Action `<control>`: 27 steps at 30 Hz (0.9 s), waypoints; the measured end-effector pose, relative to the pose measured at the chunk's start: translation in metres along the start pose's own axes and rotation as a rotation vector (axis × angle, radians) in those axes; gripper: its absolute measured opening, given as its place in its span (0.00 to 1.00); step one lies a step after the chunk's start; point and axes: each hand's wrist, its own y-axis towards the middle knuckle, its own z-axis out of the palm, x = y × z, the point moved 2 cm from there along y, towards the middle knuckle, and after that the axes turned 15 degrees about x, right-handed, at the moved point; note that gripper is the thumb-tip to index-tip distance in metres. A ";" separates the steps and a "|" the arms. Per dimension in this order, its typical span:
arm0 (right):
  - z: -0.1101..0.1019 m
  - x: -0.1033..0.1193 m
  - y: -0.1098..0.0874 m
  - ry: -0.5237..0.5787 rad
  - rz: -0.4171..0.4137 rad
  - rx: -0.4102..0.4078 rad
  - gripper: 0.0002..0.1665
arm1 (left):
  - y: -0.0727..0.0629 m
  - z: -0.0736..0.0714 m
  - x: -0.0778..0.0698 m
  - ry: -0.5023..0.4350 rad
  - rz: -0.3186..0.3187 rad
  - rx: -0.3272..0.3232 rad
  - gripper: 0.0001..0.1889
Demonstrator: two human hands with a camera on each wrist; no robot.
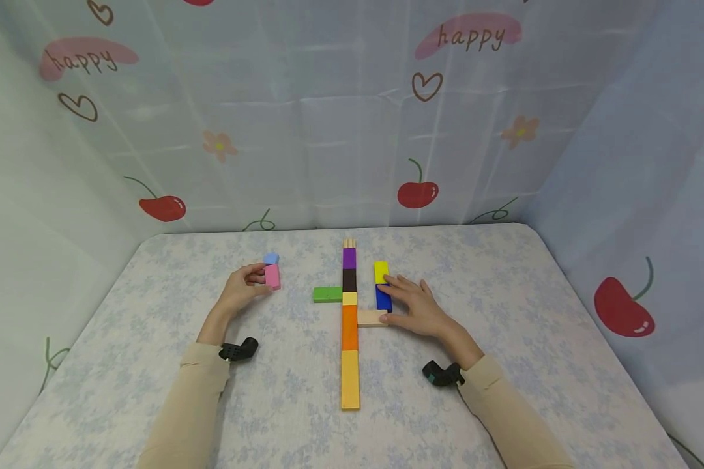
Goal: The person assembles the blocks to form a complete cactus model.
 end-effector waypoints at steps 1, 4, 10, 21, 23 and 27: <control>0.000 0.000 0.000 0.000 0.001 0.000 0.40 | 0.000 0.000 0.000 0.002 0.001 -0.001 0.35; 0.000 0.000 0.000 0.003 0.004 0.003 0.40 | 0.000 0.000 0.000 0.002 0.003 -0.003 0.34; 0.000 0.001 0.000 0.005 0.005 0.001 0.40 | 0.000 0.000 0.001 0.002 0.004 -0.008 0.34; 0.000 0.002 0.000 0.012 0.002 0.002 0.40 | 0.000 0.002 0.001 0.005 -0.015 -0.052 0.33; 0.000 0.002 0.000 0.012 0.001 0.001 0.40 | 0.000 0.003 0.001 -0.001 -0.021 -0.059 0.33; 0.000 0.002 -0.001 0.015 -0.002 -0.003 0.40 | 0.001 0.003 0.001 0.004 -0.029 -0.068 0.32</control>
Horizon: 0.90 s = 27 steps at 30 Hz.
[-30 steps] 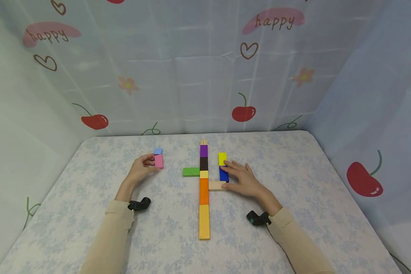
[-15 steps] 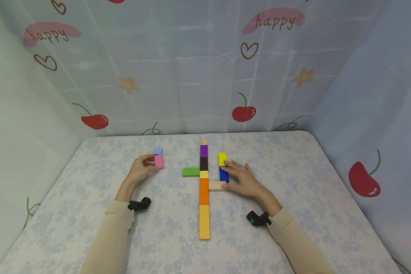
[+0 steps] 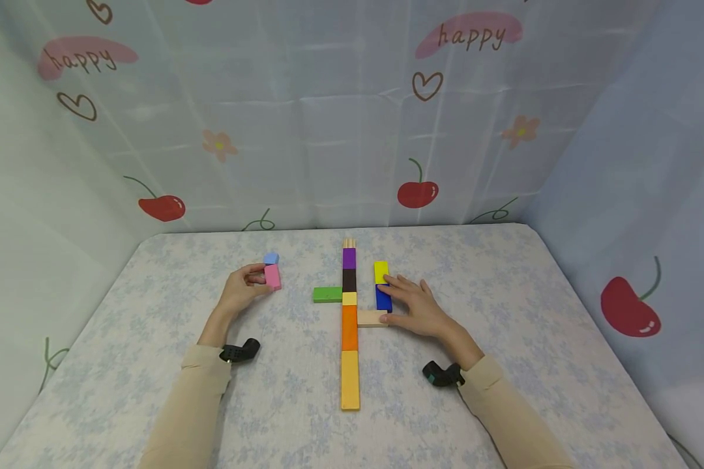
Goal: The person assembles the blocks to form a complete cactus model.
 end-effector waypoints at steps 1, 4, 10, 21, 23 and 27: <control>0.000 0.000 0.000 0.002 -0.001 -0.001 0.40 | 0.000 0.000 0.000 0.003 -0.004 0.000 0.32; 0.000 -0.001 0.000 0.002 -0.002 -0.004 0.40 | 0.000 0.000 -0.002 0.004 -0.014 -0.006 0.32; 0.000 -0.002 0.000 -0.002 0.004 -0.004 0.40 | 0.000 0.002 -0.009 -0.033 -0.019 0.004 0.31; -0.001 -0.001 0.000 0.002 0.012 0.002 0.40 | 0.009 0.015 -0.027 -0.116 0.062 0.077 0.31; -0.001 -0.001 0.000 0.001 0.011 0.004 0.40 | 0.011 0.019 -0.031 -0.126 0.069 0.086 0.31; -0.001 0.000 0.000 0.006 0.008 0.008 0.40 | 0.015 0.027 -0.039 -0.135 0.066 0.100 0.30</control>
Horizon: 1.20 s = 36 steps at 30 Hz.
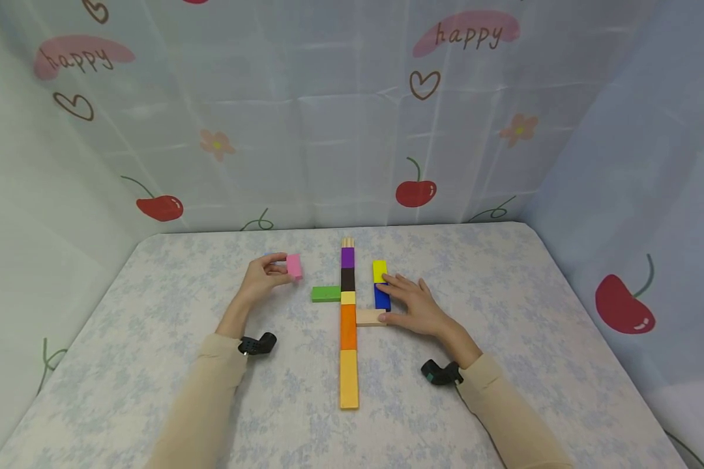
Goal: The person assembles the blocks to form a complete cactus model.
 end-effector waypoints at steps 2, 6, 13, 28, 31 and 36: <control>0.000 0.000 0.000 0.002 0.001 0.001 0.40 | 0.003 0.004 -0.002 0.002 -0.004 0.009 0.30; 0.001 -0.001 0.001 0.004 0.004 -0.002 0.40 | 0.008 0.014 -0.002 0.007 -0.007 0.031 0.31; 0.001 0.000 0.000 0.007 0.002 -0.005 0.40 | 0.015 0.025 0.001 0.013 0.016 0.039 0.30; 0.001 -0.001 0.001 0.002 0.002 -0.007 0.40 | 0.021 0.029 0.003 0.026 0.022 0.061 0.29; 0.001 -0.001 0.001 0.003 0.001 -0.008 0.40 | 0.022 0.030 0.004 0.037 0.016 0.067 0.29; 0.001 -0.001 0.001 0.002 0.003 -0.009 0.40 | 0.022 0.032 0.003 0.046 0.004 0.074 0.29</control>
